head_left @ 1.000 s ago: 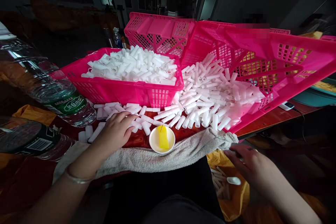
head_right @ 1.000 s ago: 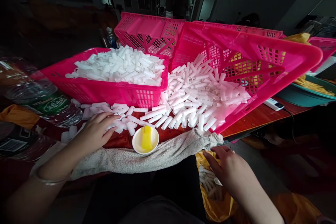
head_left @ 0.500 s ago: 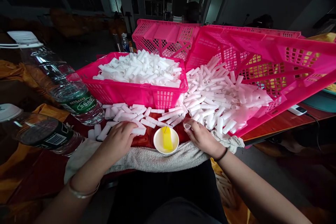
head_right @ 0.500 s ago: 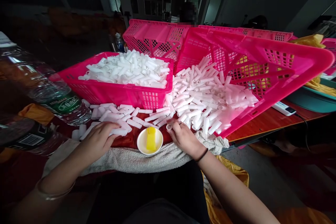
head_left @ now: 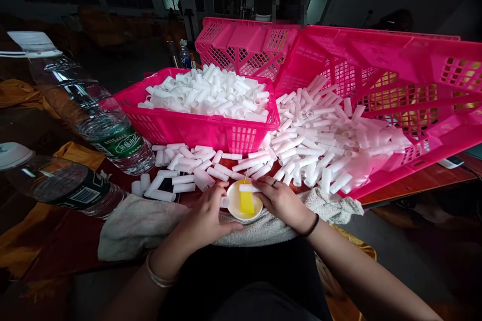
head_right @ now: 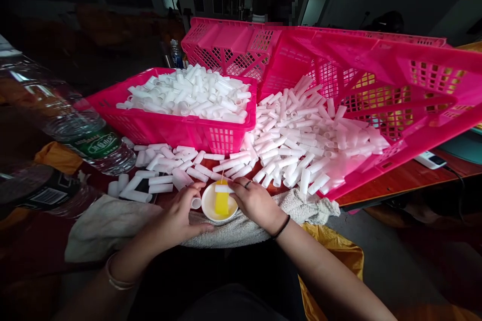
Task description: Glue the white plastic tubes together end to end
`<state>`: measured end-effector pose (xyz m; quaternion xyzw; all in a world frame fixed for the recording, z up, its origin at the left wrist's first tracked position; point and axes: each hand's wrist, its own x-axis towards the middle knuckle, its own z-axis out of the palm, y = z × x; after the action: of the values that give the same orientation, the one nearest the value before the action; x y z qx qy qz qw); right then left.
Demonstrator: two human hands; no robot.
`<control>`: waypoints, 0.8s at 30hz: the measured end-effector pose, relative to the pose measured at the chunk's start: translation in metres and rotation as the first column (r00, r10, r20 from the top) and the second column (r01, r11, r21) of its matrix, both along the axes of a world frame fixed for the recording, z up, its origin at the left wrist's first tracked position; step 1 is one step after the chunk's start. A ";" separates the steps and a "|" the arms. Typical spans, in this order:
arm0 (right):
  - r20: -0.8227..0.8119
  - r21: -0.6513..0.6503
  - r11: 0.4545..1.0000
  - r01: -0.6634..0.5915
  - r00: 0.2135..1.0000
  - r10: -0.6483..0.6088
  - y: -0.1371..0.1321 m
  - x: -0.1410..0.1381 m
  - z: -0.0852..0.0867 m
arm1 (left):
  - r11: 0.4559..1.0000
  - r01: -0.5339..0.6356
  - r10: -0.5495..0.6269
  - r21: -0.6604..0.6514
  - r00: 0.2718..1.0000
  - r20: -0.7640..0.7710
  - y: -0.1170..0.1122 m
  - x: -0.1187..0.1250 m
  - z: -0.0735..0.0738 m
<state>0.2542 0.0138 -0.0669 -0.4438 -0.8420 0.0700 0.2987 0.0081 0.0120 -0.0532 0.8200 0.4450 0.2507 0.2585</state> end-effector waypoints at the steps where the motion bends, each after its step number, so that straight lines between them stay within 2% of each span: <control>1: -0.032 -0.006 1.000 -0.016 0.999 0.016 0.000 0.000 -0.002 | 1.000 0.001 -0.001 -0.002 1.000 0.003 0.003 0.003 -0.004; 5: -0.223 -0.141 0.987 -0.084 0.973 0.051 -0.003 -0.001 -0.003 | 0.998 -0.003 0.003 -0.070 1.000 -0.011 0.009 0.011 -0.009; 8: -0.395 -0.342 0.934 -0.104 0.918 -0.042 -0.007 -0.001 0.002 | 0.992 -0.001 -0.001 -0.127 1.000 -0.019 0.011 0.012 -0.005; 10: -0.402 -0.404 0.912 -0.078 0.910 -0.100 -0.011 -0.001 0.006 | 0.990 -0.009 0.006 -0.141 1.000 -0.019 0.012 0.012 -0.004; 12: -0.347 -0.348 0.934 -0.078 0.936 -0.051 -0.015 0.000 0.009 | 0.990 -0.005 0.004 -0.138 1.000 -0.010 0.013 0.012 -0.004; 15: -0.298 -0.232 0.959 -0.163 0.950 0.090 -0.020 0.001 0.009 | 0.991 0.023 -0.022 -0.130 1.000 0.004 0.014 0.011 -0.006; 17: -0.361 -0.270 0.947 -0.172 0.930 0.066 -0.023 0.001 0.007 | 0.990 0.034 -0.032 -0.136 0.999 0.013 0.014 0.011 -0.008; 20: -0.451 -0.382 0.918 -0.111 0.889 -0.081 -0.026 0.001 0.002 | 0.989 0.013 -0.010 -0.145 1.000 0.019 0.014 0.010 -0.009; 22: -0.423 -0.336 0.938 -0.088 0.904 -0.067 -0.029 0.001 0.001 | 0.988 -0.004 0.006 -0.155 1.000 0.008 0.013 0.009 -0.010; 24: -0.365 -0.232 0.965 -0.125 0.931 0.033 -0.034 0.002 0.002 | 0.985 -0.012 0.011 -0.174 1.000 -0.004 0.013 0.009 -0.011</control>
<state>0.2561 -0.0200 -0.0649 -0.4233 -0.7751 0.2674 0.3854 0.0171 0.0249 -0.0643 0.7921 0.4702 0.2112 0.3270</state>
